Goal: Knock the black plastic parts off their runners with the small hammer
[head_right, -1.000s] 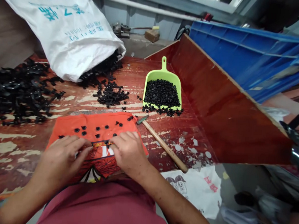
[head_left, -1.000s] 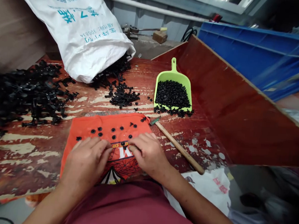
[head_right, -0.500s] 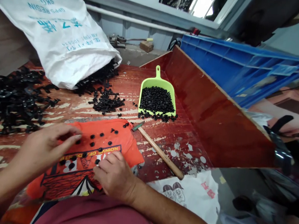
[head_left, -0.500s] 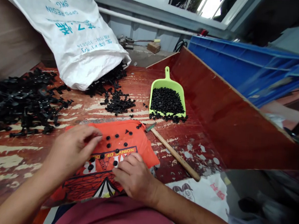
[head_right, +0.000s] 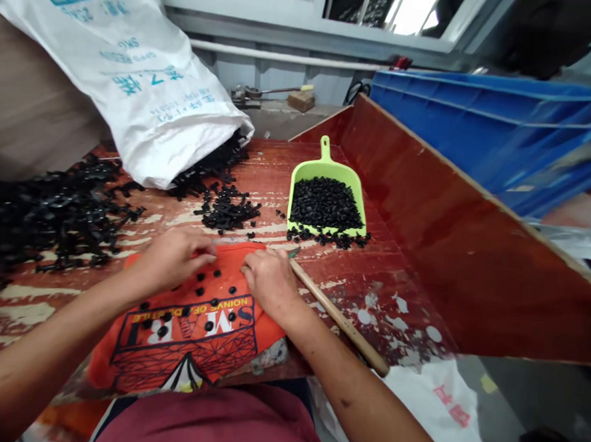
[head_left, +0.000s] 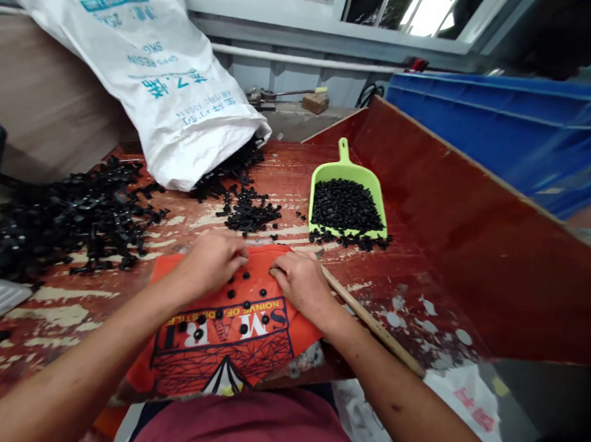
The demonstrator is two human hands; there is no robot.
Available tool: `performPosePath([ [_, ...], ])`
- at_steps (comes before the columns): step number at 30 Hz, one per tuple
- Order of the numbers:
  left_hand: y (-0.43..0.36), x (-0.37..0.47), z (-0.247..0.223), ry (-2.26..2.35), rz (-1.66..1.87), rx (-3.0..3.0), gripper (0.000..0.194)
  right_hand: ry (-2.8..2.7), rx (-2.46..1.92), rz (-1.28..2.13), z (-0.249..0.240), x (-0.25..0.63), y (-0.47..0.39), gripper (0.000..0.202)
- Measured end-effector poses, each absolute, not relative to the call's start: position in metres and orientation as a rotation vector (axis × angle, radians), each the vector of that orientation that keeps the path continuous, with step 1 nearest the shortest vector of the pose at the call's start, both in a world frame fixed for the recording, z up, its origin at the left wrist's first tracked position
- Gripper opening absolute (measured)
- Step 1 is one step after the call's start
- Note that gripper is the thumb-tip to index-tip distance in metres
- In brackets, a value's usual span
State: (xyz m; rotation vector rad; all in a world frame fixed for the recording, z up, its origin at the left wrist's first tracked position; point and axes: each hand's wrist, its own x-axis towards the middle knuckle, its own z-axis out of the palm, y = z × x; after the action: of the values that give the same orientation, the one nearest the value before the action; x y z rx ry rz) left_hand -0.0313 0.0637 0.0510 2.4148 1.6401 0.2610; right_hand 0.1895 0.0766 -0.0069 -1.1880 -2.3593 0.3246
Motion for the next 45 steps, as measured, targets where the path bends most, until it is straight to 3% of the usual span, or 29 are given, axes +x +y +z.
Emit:
performPosePath([
  [7, -0.004, -0.091, 0.031, 1.790, 0.289, 1.764, 0.028, -2.386, -0.999, 0.439, 0.027, 0.175, 0.034, 0.007],
  [14, -0.004, -0.082, 0.027, 1.862, 0.014, 1.996, 0.032, -2.597, -1.022, 0.417, 0.017, 0.142, 0.007, 0.010],
  [23, -0.010, -0.095, 0.017, 2.000, 0.143, 2.129, 0.030, -2.588, -0.908, 0.362, 0.008, 0.150, 0.002, 0.014],
  [29, 0.030, -0.057, 0.050, 1.799, 0.367, 2.248, 0.032, -2.456, -1.224, 0.245, 0.013, 0.208, 0.094, 0.018],
  [33, 0.083, 0.011, 0.050, 1.617, 0.227, 2.355, 0.023, -2.505, -1.229, 0.268, -0.001, 0.222, 0.133, 0.014],
  [39, 0.120, 0.068, 0.022, 1.644, 0.056, 2.390, 0.023, -2.382, -1.262, 0.247, 0.008, 0.235, 0.121, 0.011],
  [45, 0.110, 0.022, 0.050, 1.683, 0.226, 2.323, 0.018, -2.483, -1.136, 0.245, 0.040, 0.233, 0.086, 0.009],
])
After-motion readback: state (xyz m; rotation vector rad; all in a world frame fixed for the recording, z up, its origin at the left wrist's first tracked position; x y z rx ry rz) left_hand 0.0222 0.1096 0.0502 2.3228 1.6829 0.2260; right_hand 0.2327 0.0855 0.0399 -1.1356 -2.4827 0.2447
